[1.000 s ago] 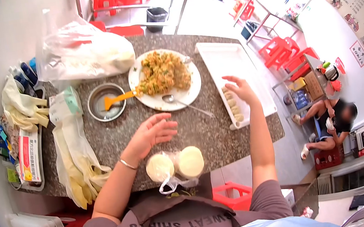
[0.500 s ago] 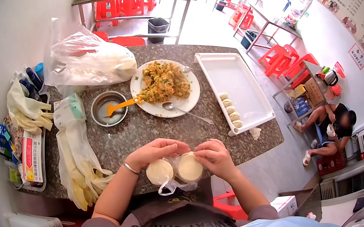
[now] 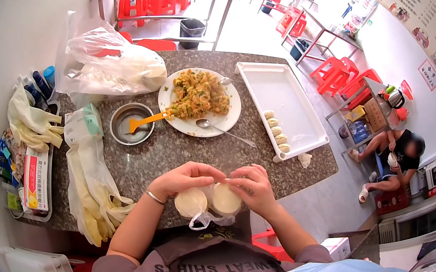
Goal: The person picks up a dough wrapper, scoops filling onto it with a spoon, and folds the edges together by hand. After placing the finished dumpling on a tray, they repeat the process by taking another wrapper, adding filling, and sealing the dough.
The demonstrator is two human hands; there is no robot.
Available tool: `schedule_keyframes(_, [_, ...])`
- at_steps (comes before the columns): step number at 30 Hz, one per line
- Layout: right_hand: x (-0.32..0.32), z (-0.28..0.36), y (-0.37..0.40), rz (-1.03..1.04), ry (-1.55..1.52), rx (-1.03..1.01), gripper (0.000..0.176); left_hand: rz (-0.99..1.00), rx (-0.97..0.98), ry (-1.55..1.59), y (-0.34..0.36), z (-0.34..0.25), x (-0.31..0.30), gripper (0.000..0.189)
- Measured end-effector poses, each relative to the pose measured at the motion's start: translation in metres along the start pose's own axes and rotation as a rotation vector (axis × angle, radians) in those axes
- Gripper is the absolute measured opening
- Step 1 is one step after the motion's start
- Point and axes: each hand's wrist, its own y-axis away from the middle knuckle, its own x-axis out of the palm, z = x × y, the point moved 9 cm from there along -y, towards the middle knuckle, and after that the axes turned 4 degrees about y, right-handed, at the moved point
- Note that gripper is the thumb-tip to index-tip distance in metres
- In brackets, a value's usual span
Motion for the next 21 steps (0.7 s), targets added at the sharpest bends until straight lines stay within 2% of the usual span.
schedule_keyframes(2, [0.0028,0.0015,0.0002,0.008,-0.001,-0.016,0.018,-0.016,-0.007,0.012,0.0002,0.0,0.0,0.037])
schedule_keyframes(4, [0.003,-0.0042,-0.0004,-0.026,-0.009,0.073,0.015,-0.038,-0.004,0.042,0.0003,-0.0001,-0.0009,0.039])
schedule_keyframes(21, [0.0036,-0.0004,0.0039,-0.087,0.032,0.068,0.01,0.011,0.012,-0.042,0.0003,-0.0013,0.0021,0.045])
